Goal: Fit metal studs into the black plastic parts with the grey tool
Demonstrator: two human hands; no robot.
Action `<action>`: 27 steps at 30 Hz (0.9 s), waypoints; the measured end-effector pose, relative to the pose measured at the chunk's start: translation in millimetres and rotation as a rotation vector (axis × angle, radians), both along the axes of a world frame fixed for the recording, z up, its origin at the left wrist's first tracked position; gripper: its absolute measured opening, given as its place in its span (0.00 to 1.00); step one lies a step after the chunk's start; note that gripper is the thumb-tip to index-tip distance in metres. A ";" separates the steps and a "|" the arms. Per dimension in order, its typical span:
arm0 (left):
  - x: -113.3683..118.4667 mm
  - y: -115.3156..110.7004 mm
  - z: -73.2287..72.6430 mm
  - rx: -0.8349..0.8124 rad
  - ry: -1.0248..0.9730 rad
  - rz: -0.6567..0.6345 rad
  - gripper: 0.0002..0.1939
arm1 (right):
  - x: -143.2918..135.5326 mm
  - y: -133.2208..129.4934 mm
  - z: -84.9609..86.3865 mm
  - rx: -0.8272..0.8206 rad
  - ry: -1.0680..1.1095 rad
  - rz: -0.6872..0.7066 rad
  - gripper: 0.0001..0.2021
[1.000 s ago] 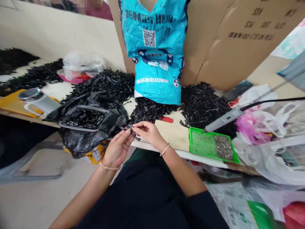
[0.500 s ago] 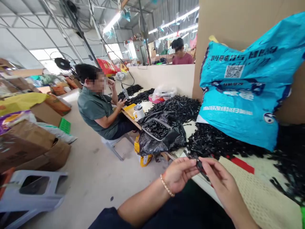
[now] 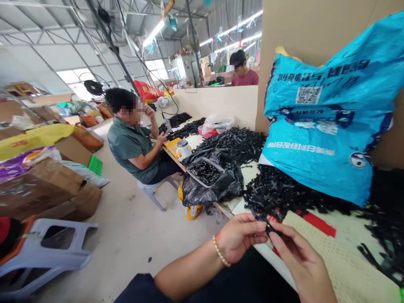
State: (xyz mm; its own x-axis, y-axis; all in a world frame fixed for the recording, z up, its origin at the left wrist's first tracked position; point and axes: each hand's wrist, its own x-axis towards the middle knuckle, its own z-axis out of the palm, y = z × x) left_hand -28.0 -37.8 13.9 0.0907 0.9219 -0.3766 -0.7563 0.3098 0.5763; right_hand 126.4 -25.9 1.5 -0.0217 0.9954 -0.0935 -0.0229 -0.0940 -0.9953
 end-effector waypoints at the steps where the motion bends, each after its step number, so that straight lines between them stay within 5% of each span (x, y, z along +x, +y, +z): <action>1: 2.9 1.4 -0.7 0.017 0.009 0.005 0.24 | 2.0 0.3 -1.8 -0.007 0.010 -0.012 0.25; 8: 23.7 14.3 -12.1 0.092 0.163 0.018 0.19 | 6.7 3.4 -8.4 0.021 0.024 -0.176 0.18; 14: 48.5 29.4 -10.8 -0.069 0.189 -0.047 0.17 | 23.2 7.6 -20.1 0.114 0.079 -0.149 0.11; 22: 85.7 39.8 -28.1 -0.056 0.225 -0.119 0.12 | 45.8 13.7 -39.5 0.135 0.085 -0.221 0.10; 27: 98.3 48.9 -27.7 -0.103 0.276 -0.161 0.15 | 65.5 7.4 -36.2 0.312 -0.271 -0.207 0.14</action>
State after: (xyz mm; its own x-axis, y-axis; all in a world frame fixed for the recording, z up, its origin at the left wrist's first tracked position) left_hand 70.3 11.1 -13.8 0.1137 0.8601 -0.4973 -0.5129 0.4795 0.7120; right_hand 191.9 -18.5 -34.7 0.1644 0.9576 0.2365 0.2557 0.1902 -0.9478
